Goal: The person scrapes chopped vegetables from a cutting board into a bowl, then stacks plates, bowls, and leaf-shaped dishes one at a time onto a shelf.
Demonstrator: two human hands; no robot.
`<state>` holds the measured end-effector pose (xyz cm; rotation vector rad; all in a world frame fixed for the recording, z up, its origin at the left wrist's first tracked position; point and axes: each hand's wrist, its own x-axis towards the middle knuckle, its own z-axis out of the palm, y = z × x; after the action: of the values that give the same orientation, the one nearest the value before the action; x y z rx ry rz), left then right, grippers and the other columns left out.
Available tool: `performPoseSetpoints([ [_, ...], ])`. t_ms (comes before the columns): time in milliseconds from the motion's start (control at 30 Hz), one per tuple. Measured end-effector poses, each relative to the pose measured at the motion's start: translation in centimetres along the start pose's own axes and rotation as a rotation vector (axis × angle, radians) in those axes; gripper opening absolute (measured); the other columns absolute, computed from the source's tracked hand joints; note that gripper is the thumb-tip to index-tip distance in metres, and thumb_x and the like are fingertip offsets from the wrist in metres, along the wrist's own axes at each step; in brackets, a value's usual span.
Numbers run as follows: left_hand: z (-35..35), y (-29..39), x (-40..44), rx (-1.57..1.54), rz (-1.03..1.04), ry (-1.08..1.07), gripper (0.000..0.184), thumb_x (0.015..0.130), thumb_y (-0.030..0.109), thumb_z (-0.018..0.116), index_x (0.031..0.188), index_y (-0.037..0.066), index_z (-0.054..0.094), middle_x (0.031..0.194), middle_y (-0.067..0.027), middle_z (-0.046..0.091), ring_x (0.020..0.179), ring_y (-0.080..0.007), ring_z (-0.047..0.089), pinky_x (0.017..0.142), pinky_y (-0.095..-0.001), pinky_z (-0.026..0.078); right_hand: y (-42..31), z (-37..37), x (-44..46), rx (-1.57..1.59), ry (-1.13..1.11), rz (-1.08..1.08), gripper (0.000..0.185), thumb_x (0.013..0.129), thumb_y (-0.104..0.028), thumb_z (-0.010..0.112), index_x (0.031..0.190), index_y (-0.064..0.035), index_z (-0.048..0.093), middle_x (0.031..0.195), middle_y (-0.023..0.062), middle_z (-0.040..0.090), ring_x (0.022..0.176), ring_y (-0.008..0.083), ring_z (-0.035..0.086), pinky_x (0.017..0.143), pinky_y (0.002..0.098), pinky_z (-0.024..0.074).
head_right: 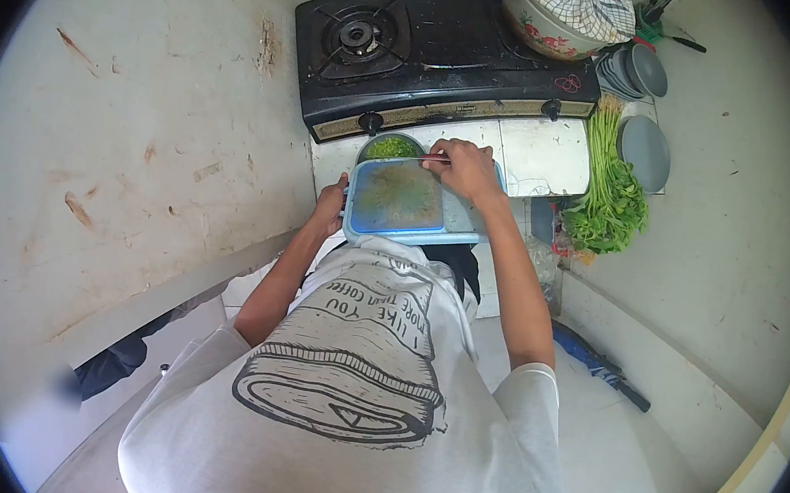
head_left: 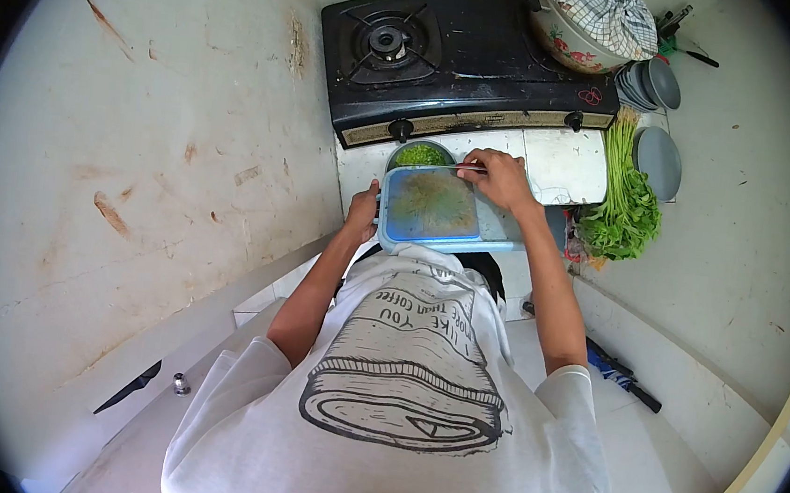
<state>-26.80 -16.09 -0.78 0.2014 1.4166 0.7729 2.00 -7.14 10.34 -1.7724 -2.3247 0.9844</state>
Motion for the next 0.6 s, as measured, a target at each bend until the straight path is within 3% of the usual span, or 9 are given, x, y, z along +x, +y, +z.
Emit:
performPoseSetpoints([
  [200,0.3,0.3,-0.5,-0.009,0.007,0.002,0.051,0.111,0.042,0.042,0.119,-0.004,0.062,0.095,-0.016,0.069,0.078,-0.0242,0.066,0.072,-0.0457,0.058,1.3,-1.6,-0.6,-0.019,-0.175,-0.039,0.034,0.088,-0.046,0.074,0.107,-0.0183,0.076,0.106,0.0054,0.077,0.105,0.0285,0.07,0.097,0.059,0.0438],
  [400,0.5,0.2,-0.6,-0.021,0.019,0.018,0.052,0.111,0.042,0.041,0.12,-0.005,0.062,0.095,-0.0167,0.069,0.078,-0.0245,0.066,0.071,-0.0449,0.058,2.9,-0.3,0.8,0.01,-0.006,0.011,0.033,0.087,-0.048,0.074,0.107,-0.0216,0.077,0.104,0.0061,0.077,0.105,0.0286,0.071,0.099,0.0584,0.0438],
  [600,0.0,0.3,-0.6,-0.008,0.045,-0.015,0.052,0.111,0.043,0.042,0.119,-0.004,0.063,0.096,-0.0174,0.069,0.079,-0.0248,0.067,0.073,-0.0455,0.058,4.9,-2.1,0.8,0.113,-0.161,0.008,0.033,0.088,-0.048,0.074,0.107,-0.0215,0.077,0.105,0.0061,0.078,0.105,0.0296,0.071,0.101,0.0535,0.0446],
])
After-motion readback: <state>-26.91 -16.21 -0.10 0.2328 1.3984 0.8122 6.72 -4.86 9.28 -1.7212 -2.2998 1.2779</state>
